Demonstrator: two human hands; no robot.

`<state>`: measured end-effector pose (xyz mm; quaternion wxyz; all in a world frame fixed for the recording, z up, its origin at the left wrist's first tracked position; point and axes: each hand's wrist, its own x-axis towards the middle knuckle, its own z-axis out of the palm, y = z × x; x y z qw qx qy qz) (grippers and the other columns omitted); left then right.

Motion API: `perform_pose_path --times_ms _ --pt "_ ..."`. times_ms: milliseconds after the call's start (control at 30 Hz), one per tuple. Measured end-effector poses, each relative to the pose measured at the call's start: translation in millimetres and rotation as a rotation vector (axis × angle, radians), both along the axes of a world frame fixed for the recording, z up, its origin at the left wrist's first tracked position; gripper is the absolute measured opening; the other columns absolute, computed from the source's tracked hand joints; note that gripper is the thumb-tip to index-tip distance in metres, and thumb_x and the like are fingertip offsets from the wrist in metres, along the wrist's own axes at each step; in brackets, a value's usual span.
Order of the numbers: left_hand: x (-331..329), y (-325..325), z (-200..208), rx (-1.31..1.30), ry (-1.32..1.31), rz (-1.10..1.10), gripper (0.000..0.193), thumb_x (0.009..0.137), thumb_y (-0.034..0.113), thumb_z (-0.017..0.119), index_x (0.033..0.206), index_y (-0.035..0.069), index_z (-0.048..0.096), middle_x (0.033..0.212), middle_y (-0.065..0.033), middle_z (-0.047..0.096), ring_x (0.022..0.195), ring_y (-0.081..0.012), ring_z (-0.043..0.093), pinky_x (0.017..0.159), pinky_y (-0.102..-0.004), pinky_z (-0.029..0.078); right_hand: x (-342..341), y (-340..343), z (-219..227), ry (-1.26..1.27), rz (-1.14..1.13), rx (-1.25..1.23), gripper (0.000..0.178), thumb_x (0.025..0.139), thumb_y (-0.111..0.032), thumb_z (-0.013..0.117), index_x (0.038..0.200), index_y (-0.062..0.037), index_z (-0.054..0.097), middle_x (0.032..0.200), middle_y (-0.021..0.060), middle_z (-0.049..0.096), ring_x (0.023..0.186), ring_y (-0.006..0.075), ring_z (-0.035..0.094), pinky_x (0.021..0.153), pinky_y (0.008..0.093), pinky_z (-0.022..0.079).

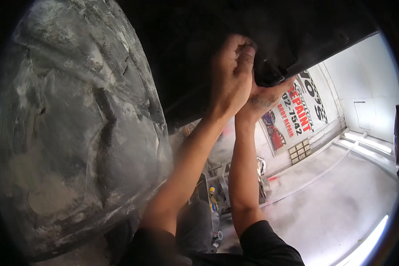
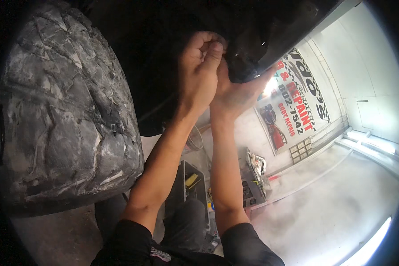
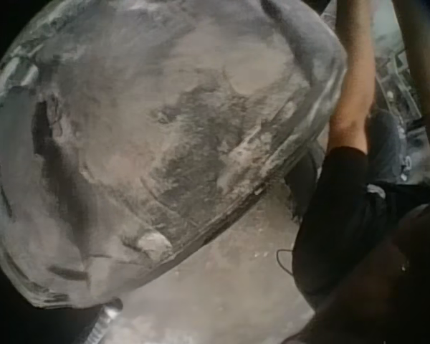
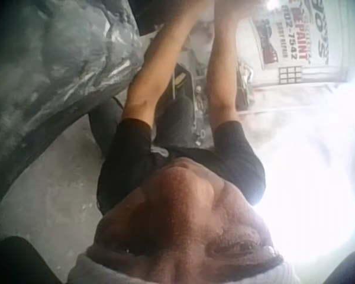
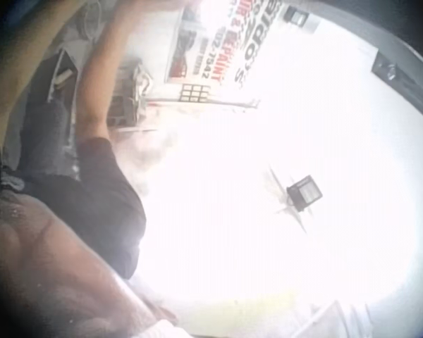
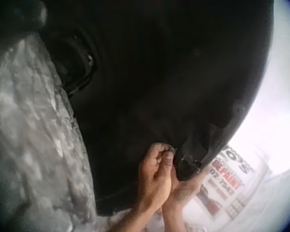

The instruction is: The person aligns and presses a black plastic trim piece onto a car fender by hand, then retrieves small fasteners from a tray and installs them by hand to secure the trim to the wheel well.

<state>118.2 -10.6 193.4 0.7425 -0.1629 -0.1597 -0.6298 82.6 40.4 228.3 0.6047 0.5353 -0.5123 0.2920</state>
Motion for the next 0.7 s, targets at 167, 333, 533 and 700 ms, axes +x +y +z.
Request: perform_pose_path --times_ms 167,333,533,700 --pt "0.3 0.4 -4.0 -0.023 -0.028 0.024 0.012 0.099 0.008 0.057 0.107 0.0 0.061 0.099 -0.0073 0.067 0.093 -0.0156 0.063 0.087 -0.0291 0.049 -8.2 -7.4 -2.7 0.002 0.028 -0.082 0.094 0.069 -0.029 0.087 0.14 0.0095 0.041 0.129 0.026 0.057 0.119 0.0406 0.057 0.1 0.0451 0.044" --pt "-4.4 2.0 -3.6 -0.039 -0.005 -0.041 0.014 0.1 0.009 0.056 0.107 -0.002 0.06 0.101 -0.0085 0.067 0.096 -0.0154 0.063 0.089 -0.0282 0.049 -7.6 -10.9 -5.4 -0.073 0.095 -0.083 0.095 0.069 -0.03 0.088 0.141 0.0094 0.04 0.131 0.0244 0.056 0.122 0.0401 0.055 0.103 0.0458 0.042" --pt "-1.1 9.6 -3.1 0.007 0.047 -0.038 0.011 0.098 0.004 0.054 0.102 -0.004 0.061 0.09 -0.0122 0.067 0.086 -0.0168 0.066 0.076 -0.0304 0.052 -9.9 -8.3 -0.9 0.012 -0.012 -0.099 0.095 0.071 -0.032 0.086 0.142 0.0096 0.039 0.132 0.0269 0.055 0.123 0.0402 0.054 0.103 0.0453 0.042" --pt "-2.0 10.7 -8.7 -0.019 0.027 0.0 0.01 0.097 0.003 0.055 0.101 -0.004 0.061 0.092 -0.0142 0.069 0.086 -0.0196 0.068 0.075 -0.0308 0.053 -11.0 -2.2 -2.7 -0.021 0.007 -0.054 0.094 0.073 -0.031 0.085 0.144 0.0104 0.037 0.135 0.0268 0.053 0.124 0.0394 0.053 0.104 0.0432 0.041"
